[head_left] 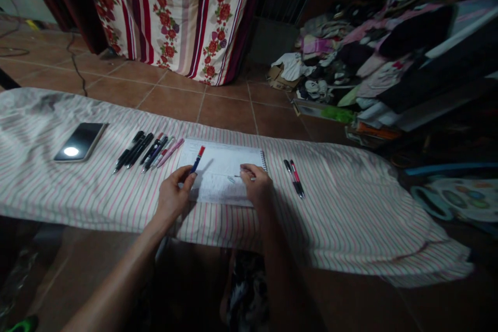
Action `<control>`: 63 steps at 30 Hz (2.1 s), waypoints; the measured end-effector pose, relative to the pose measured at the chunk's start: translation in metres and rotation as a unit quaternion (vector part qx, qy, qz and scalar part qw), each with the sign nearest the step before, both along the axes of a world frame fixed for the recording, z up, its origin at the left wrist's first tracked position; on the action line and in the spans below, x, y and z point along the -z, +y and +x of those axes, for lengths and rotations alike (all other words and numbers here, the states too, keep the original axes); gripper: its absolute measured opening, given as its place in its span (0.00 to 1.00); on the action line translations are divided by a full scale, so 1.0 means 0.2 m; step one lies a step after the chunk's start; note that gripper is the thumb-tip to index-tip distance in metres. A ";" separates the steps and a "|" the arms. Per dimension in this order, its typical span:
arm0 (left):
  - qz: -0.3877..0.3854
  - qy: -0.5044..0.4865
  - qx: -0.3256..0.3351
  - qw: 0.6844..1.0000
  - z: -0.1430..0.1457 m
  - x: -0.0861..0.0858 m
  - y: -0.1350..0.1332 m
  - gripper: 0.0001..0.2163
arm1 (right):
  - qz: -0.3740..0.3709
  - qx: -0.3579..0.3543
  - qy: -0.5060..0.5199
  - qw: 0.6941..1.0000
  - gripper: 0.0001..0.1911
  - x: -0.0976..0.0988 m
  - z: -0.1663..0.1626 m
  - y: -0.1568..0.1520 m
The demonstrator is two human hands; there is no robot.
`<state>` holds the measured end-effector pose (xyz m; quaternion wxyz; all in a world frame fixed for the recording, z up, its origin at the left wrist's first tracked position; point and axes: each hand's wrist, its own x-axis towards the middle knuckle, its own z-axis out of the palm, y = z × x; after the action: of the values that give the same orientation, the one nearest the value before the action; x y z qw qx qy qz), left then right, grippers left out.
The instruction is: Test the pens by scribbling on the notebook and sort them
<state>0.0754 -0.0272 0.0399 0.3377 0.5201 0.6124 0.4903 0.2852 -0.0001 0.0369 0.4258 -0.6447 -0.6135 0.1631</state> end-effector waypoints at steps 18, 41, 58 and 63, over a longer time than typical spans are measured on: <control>-0.052 -0.101 0.010 0.994 -0.01 0.00 -0.01 0.14 | -0.032 -0.022 -0.153 0.987 0.06 0.12 0.02 0.02; 0.044 0.320 0.100 0.941 -0.12 0.01 -0.01 0.16 | 0.114 -0.028 -0.021 0.993 0.07 -0.15 0.07 -0.03; 0.042 0.354 0.098 0.929 -0.12 0.01 -0.01 0.15 | 0.141 -0.068 -0.083 0.984 0.08 -0.15 0.06 -0.04; 0.039 0.372 0.095 0.922 -0.12 0.00 -0.01 0.15 | 0.148 -0.069 -0.089 0.983 0.08 -0.14 0.06 -0.03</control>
<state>0.0518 -0.0292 0.0393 0.1095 0.7338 0.6219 0.2505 0.2977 -0.0069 0.0654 0.4478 -0.5424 -0.7096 0.0414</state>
